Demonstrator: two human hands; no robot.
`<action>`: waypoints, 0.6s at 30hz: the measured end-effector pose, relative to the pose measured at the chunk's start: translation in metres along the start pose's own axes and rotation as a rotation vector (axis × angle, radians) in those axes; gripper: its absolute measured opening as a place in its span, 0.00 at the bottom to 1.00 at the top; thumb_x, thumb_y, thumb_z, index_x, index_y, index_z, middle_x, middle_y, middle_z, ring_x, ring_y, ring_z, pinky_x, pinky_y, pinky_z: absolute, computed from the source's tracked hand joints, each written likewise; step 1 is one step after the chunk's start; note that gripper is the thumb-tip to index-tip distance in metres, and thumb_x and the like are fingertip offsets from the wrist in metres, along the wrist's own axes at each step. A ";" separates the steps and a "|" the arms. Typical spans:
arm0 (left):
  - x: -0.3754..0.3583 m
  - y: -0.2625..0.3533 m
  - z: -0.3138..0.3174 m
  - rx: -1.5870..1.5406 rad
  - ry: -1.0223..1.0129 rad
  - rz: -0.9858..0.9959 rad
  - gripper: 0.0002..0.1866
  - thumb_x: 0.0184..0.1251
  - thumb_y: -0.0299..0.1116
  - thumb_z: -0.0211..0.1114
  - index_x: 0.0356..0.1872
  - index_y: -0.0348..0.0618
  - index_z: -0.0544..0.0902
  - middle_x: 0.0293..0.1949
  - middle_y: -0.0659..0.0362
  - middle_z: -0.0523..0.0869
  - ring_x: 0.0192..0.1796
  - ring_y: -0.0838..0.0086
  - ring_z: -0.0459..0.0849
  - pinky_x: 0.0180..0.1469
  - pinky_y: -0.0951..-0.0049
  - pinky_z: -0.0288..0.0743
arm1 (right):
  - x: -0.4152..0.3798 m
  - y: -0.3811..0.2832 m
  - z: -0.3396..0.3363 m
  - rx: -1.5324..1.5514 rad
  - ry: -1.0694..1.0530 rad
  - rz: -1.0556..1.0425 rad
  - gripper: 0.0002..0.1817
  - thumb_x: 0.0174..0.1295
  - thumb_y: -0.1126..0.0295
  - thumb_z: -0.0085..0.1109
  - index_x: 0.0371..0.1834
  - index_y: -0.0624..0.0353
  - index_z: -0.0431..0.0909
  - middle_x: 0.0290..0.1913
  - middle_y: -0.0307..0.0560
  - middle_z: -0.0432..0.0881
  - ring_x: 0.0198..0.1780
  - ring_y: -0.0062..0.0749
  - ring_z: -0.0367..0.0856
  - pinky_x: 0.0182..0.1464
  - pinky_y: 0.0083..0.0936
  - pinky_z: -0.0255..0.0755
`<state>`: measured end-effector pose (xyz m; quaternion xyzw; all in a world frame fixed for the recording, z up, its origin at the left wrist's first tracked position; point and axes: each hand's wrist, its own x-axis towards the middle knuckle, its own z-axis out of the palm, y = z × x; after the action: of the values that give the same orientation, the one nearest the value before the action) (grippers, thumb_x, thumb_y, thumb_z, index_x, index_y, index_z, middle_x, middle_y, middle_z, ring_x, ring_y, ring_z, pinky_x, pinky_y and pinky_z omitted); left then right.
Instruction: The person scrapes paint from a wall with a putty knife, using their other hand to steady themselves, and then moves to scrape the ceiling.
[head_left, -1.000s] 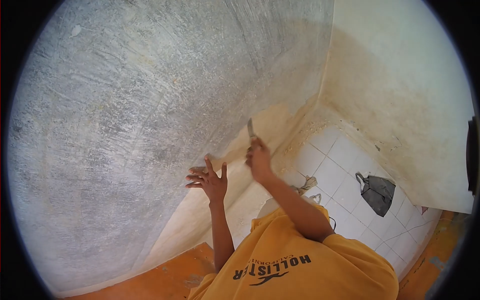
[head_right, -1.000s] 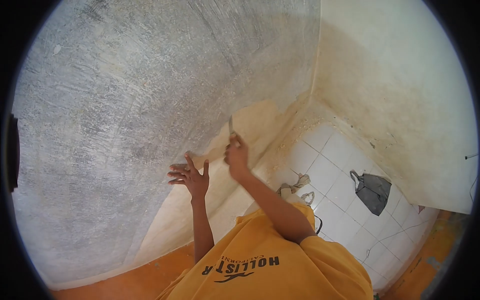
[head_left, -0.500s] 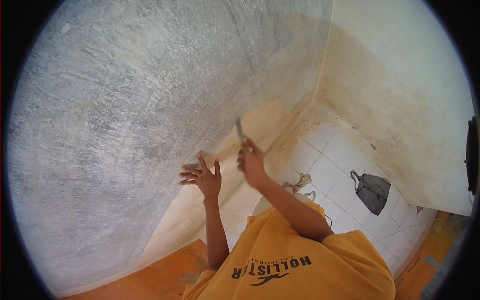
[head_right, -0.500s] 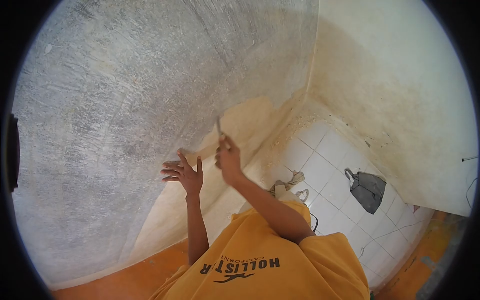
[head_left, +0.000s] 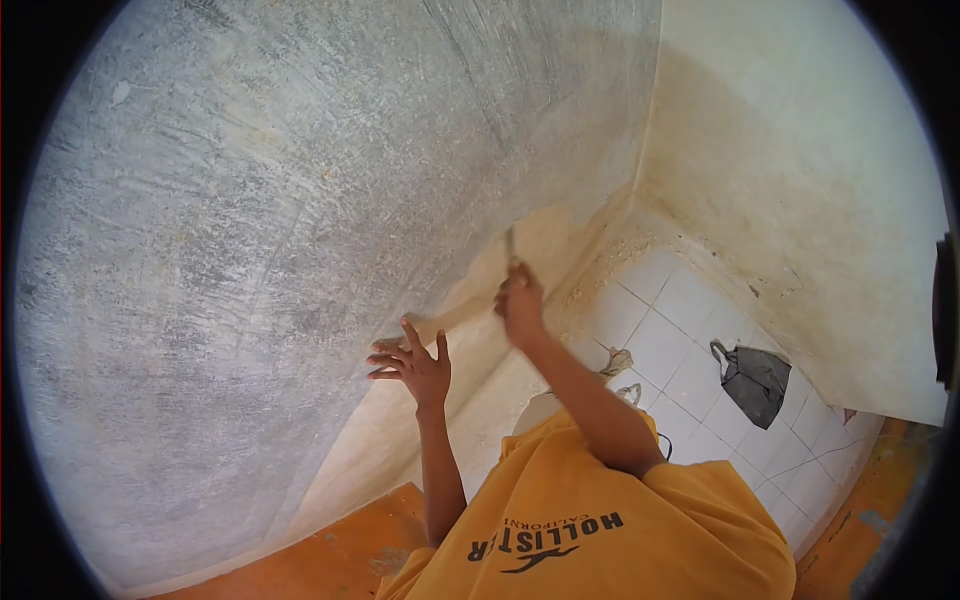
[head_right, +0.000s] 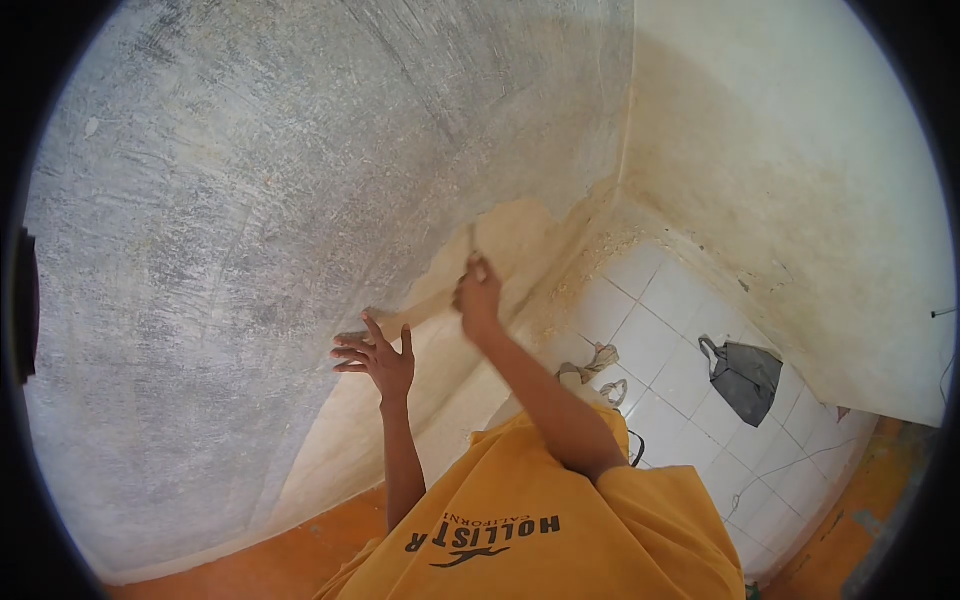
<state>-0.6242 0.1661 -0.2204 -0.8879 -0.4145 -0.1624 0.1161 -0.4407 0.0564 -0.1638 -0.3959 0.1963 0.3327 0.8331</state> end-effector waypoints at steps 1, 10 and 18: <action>-0.005 -0.002 0.001 0.010 0.001 0.003 0.49 0.71 0.68 0.53 0.83 0.58 0.42 0.71 0.13 0.26 0.69 0.10 0.18 0.57 0.10 0.17 | 0.007 -0.002 -0.009 -0.009 -0.021 0.014 0.21 0.76 0.57 0.54 0.68 0.50 0.70 0.23 0.30 0.62 0.19 0.14 0.57 0.19 0.16 0.51; 0.005 0.002 0.009 0.024 0.140 0.013 0.47 0.71 0.68 0.53 0.82 0.56 0.48 0.70 0.12 0.28 0.68 0.06 0.21 0.56 0.08 0.19 | -0.034 -0.008 0.007 0.021 -0.128 0.080 0.21 0.76 0.56 0.55 0.66 0.51 0.71 0.24 0.29 0.63 0.19 0.13 0.57 0.18 0.15 0.50; 0.002 -0.001 0.011 0.039 0.172 0.040 0.47 0.71 0.68 0.53 0.82 0.56 0.49 0.70 0.11 0.29 0.68 0.05 0.24 0.56 0.07 0.21 | -0.058 -0.006 0.020 -0.023 -0.125 0.097 0.21 0.77 0.56 0.54 0.67 0.50 0.70 0.23 0.30 0.62 0.18 0.13 0.55 0.18 0.16 0.49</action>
<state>-0.6216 0.1723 -0.2299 -0.8763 -0.3882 -0.2277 0.1718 -0.4761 0.0465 -0.1136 -0.3738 0.1588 0.3988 0.8222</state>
